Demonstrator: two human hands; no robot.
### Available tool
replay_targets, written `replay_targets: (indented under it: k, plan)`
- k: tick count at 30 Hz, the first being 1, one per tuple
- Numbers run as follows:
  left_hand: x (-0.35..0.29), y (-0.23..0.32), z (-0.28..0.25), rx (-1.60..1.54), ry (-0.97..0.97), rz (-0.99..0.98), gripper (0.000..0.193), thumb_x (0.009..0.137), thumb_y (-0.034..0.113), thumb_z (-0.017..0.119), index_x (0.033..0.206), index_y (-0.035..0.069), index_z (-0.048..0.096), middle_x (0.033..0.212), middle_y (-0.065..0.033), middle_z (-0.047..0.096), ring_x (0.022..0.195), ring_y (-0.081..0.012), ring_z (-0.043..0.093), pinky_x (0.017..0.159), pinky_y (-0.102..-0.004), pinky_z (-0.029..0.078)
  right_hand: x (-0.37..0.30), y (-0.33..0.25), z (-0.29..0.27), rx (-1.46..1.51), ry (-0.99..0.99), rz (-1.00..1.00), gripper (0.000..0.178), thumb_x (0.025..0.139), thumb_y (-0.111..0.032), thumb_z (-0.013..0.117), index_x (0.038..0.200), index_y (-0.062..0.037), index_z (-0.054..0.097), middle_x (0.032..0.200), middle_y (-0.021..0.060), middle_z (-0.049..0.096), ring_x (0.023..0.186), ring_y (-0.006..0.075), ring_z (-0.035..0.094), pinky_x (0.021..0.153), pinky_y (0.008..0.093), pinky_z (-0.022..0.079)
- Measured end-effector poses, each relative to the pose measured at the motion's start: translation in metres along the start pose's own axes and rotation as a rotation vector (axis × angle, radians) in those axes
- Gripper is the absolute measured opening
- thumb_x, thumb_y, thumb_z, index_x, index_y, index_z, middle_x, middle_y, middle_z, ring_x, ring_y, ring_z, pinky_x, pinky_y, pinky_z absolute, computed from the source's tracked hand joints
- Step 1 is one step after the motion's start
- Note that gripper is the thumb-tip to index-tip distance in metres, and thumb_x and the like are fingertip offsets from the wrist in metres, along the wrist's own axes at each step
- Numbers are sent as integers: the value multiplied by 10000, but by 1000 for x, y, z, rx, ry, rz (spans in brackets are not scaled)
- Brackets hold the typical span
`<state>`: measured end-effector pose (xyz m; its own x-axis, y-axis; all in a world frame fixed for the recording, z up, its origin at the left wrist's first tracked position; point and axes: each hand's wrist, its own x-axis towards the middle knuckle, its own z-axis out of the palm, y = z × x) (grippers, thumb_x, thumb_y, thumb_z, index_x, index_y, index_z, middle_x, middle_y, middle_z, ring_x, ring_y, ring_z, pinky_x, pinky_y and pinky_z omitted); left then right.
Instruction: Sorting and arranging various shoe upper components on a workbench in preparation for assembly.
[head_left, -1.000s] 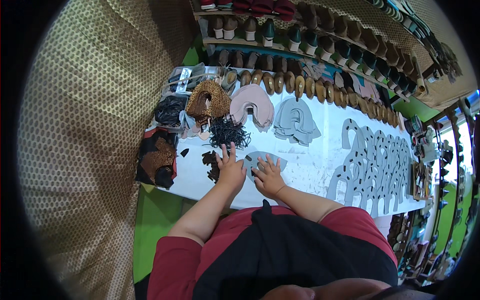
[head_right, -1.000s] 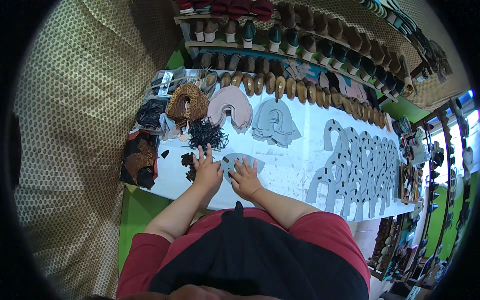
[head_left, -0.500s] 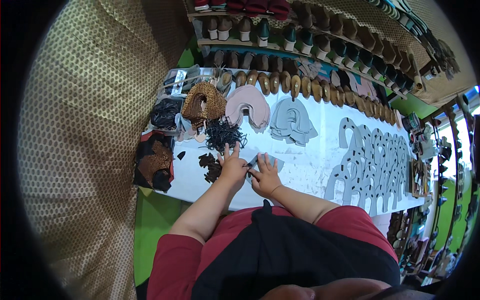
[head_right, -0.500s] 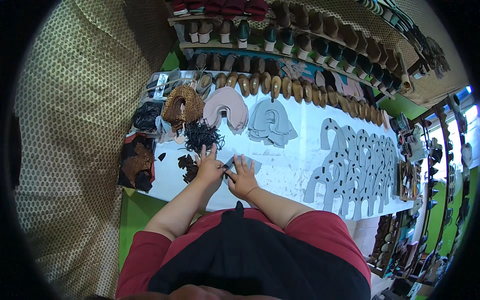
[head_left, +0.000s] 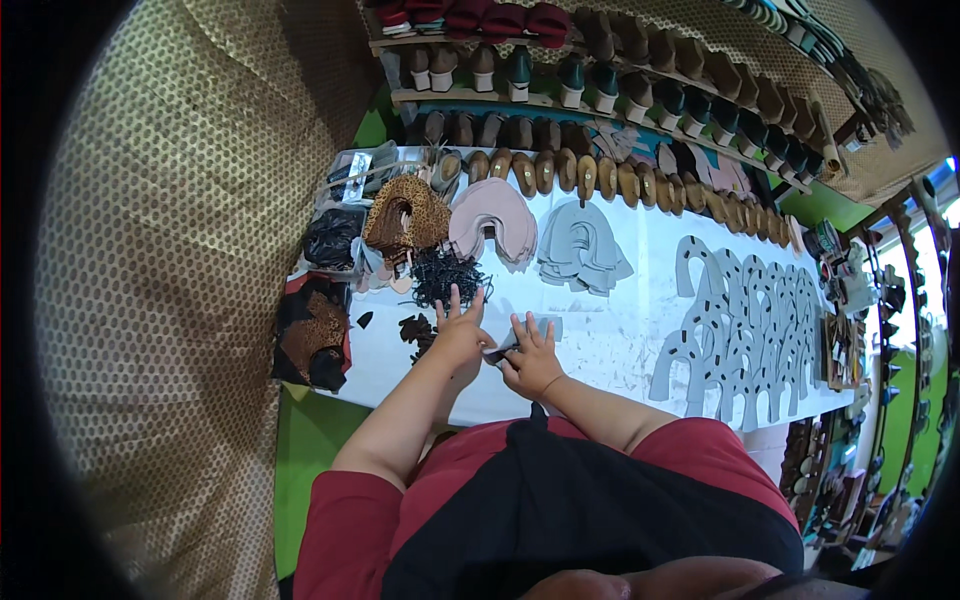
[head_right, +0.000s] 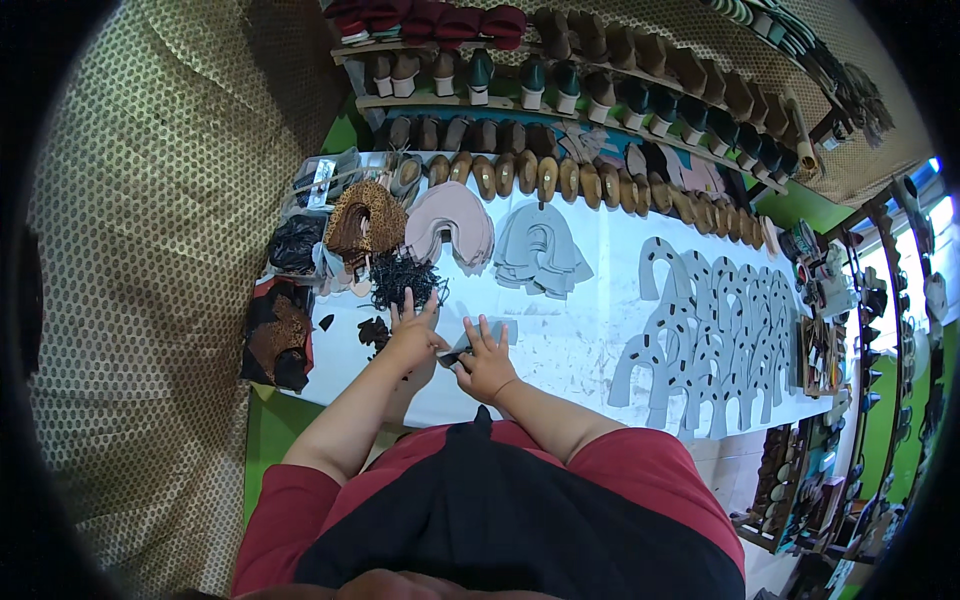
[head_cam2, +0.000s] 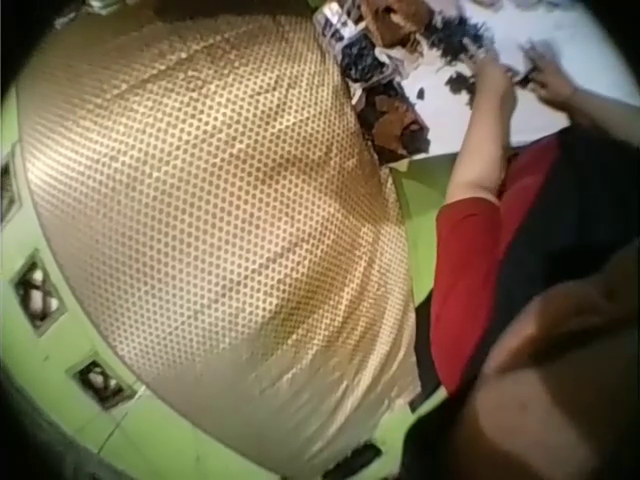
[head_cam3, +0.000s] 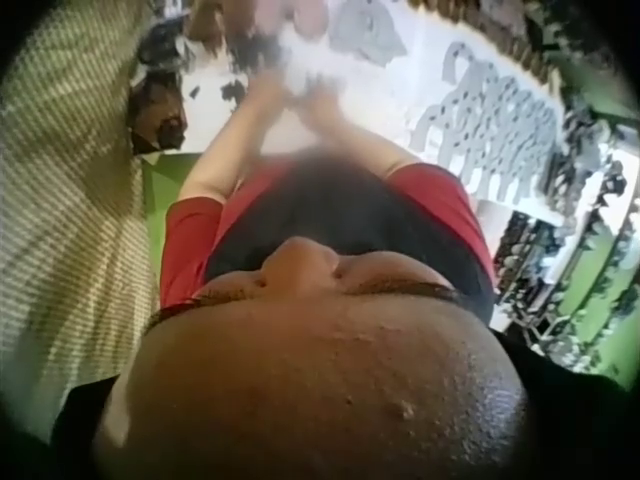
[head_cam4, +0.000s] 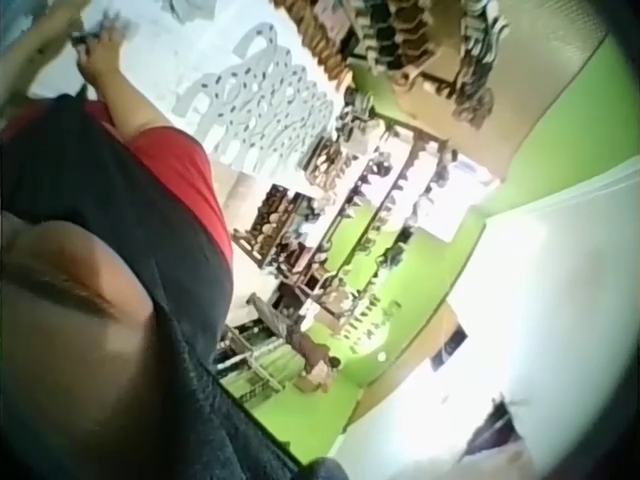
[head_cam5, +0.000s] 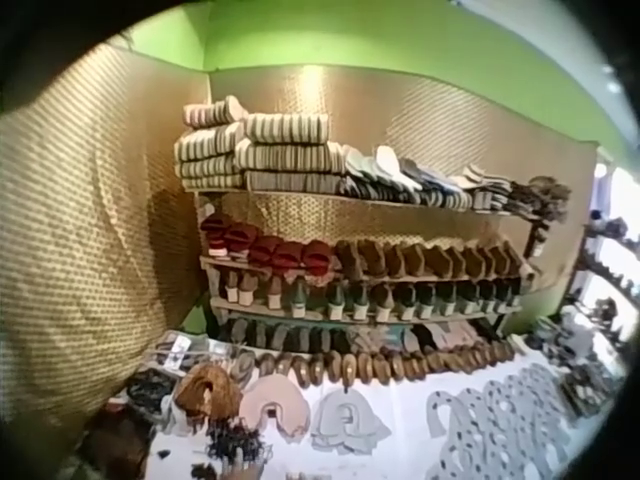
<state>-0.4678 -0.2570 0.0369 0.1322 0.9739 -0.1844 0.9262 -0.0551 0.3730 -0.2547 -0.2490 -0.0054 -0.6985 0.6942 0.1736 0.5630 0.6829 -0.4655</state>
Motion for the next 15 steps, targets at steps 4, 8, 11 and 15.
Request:
replay_targets:
  k: [4,8,11,15]
  plan:
    - [6,6,2,69,20,2,204,703,288,794,903,320,812,1660,-98,168,1504,-488,-31,1153,-667,-9,-1,1,1,-28,27,-23,283,823,-339,631,977,-148,773,1581,202,303,1471,473,194,1089,768,106]
    - [8,12,3,106,7,4,186,685,276,805,868,312,810,1658,-103,169,1504,-488,-1,1152,-678,42,-2,2,0,-35,25,-28,287,847,-357,633,1002,-159,770,1590,172,299,1477,458,187,1090,767,109]
    - [11,19,1,116,-15,-31,174,680,271,807,851,303,808,1653,-113,186,1505,-484,15,1150,-682,56,-4,3,0,-8,61,-53,264,850,-352,638,980,-163,770,1588,163,308,1474,455,196,1092,767,101]
    - [17,21,2,122,-47,-95,171,679,269,799,850,274,807,1641,-125,224,1505,-481,47,1146,-686,66,-6,5,1,-10,53,-58,239,845,-347,654,953,-167,767,1581,154,321,1472,445,201,1092,767,92]
